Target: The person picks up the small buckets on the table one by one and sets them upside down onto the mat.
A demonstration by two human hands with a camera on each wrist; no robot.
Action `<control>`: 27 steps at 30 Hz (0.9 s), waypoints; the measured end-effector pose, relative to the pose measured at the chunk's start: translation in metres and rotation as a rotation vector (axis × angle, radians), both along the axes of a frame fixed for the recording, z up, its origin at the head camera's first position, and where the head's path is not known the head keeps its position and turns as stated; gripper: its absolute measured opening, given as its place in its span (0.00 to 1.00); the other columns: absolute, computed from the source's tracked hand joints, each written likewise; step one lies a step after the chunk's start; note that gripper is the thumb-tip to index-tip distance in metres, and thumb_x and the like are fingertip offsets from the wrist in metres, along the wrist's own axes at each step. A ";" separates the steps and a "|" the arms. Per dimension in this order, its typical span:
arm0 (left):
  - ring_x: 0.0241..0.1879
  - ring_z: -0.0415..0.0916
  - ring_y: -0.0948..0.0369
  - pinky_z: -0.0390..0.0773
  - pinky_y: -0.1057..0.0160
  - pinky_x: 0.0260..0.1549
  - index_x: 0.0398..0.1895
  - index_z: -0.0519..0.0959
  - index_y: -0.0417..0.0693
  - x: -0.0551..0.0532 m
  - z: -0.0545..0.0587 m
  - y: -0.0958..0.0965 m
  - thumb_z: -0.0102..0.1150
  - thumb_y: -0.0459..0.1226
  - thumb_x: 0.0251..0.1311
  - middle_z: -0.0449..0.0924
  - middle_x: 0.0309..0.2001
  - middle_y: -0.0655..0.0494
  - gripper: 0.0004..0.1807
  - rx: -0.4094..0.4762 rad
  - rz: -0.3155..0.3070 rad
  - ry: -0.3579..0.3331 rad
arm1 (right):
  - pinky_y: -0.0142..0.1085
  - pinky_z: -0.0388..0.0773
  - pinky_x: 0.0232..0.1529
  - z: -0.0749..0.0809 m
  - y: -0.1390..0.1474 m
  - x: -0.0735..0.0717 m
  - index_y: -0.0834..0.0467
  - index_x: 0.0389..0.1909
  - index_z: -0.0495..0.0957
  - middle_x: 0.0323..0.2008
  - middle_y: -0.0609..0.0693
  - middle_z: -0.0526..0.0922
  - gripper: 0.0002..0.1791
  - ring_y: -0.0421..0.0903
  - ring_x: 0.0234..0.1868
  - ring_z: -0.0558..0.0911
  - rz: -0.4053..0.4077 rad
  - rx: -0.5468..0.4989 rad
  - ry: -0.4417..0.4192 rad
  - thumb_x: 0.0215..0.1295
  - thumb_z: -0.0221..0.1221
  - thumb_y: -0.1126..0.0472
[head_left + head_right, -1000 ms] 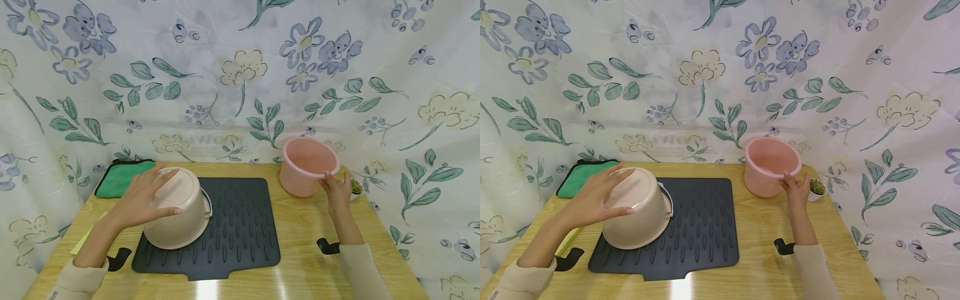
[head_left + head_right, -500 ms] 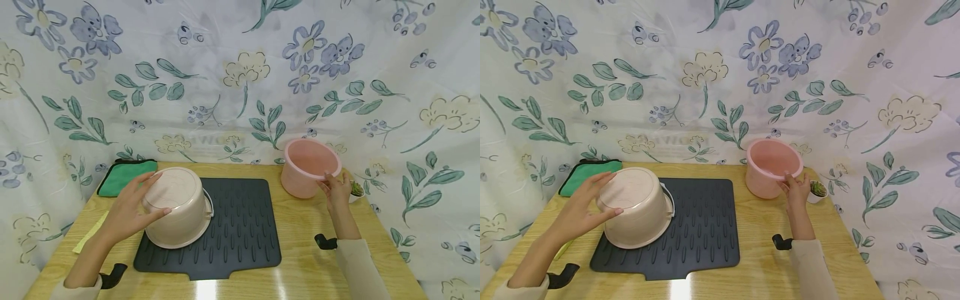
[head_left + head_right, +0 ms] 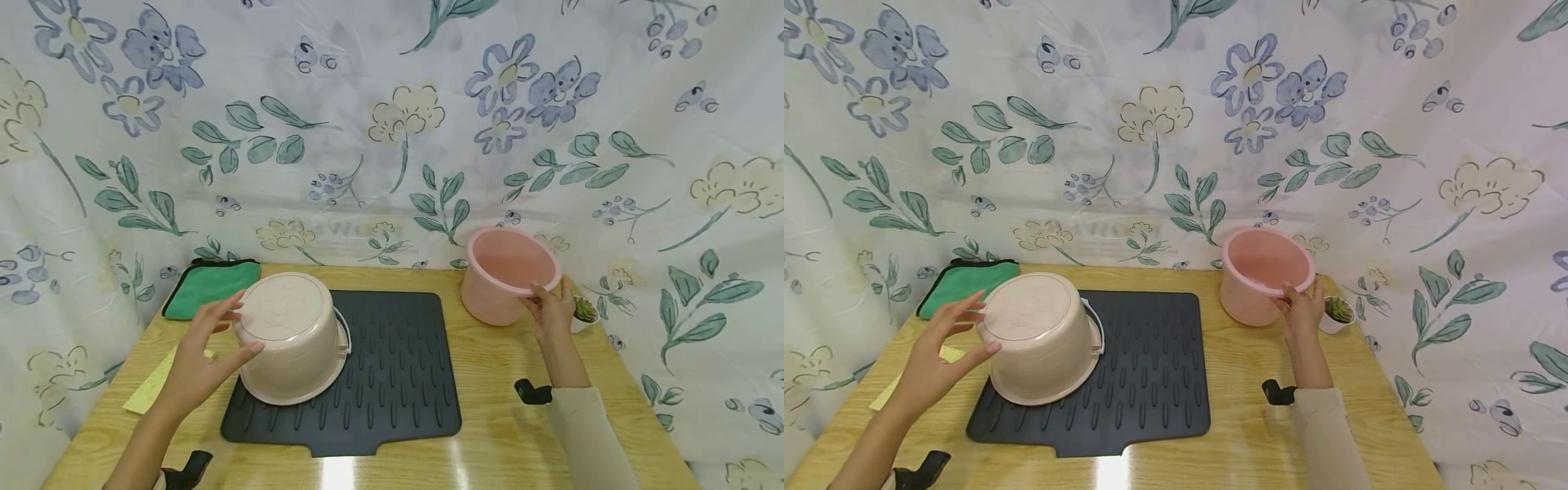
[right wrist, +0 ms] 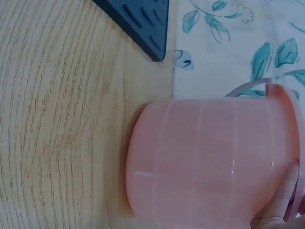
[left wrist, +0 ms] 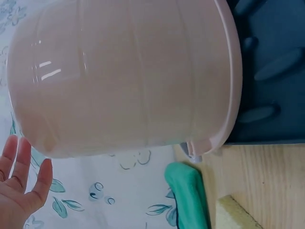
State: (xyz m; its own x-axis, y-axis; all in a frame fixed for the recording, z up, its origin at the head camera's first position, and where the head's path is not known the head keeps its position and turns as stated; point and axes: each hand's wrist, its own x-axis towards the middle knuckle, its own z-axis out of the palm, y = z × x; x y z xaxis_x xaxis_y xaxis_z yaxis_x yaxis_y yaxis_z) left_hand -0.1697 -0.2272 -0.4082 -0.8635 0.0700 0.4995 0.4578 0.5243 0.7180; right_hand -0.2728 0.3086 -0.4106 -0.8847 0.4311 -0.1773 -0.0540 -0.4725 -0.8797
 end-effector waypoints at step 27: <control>0.49 0.71 0.67 0.70 0.79 0.50 0.73 0.63 0.39 0.031 -0.019 0.003 0.63 0.17 0.51 0.69 0.50 0.54 0.43 0.158 -0.072 -0.024 | 0.32 0.82 0.24 -0.003 0.004 0.010 0.47 0.78 0.54 0.66 0.58 0.64 0.41 0.40 0.17 0.78 -0.038 -0.077 0.069 0.68 0.48 0.79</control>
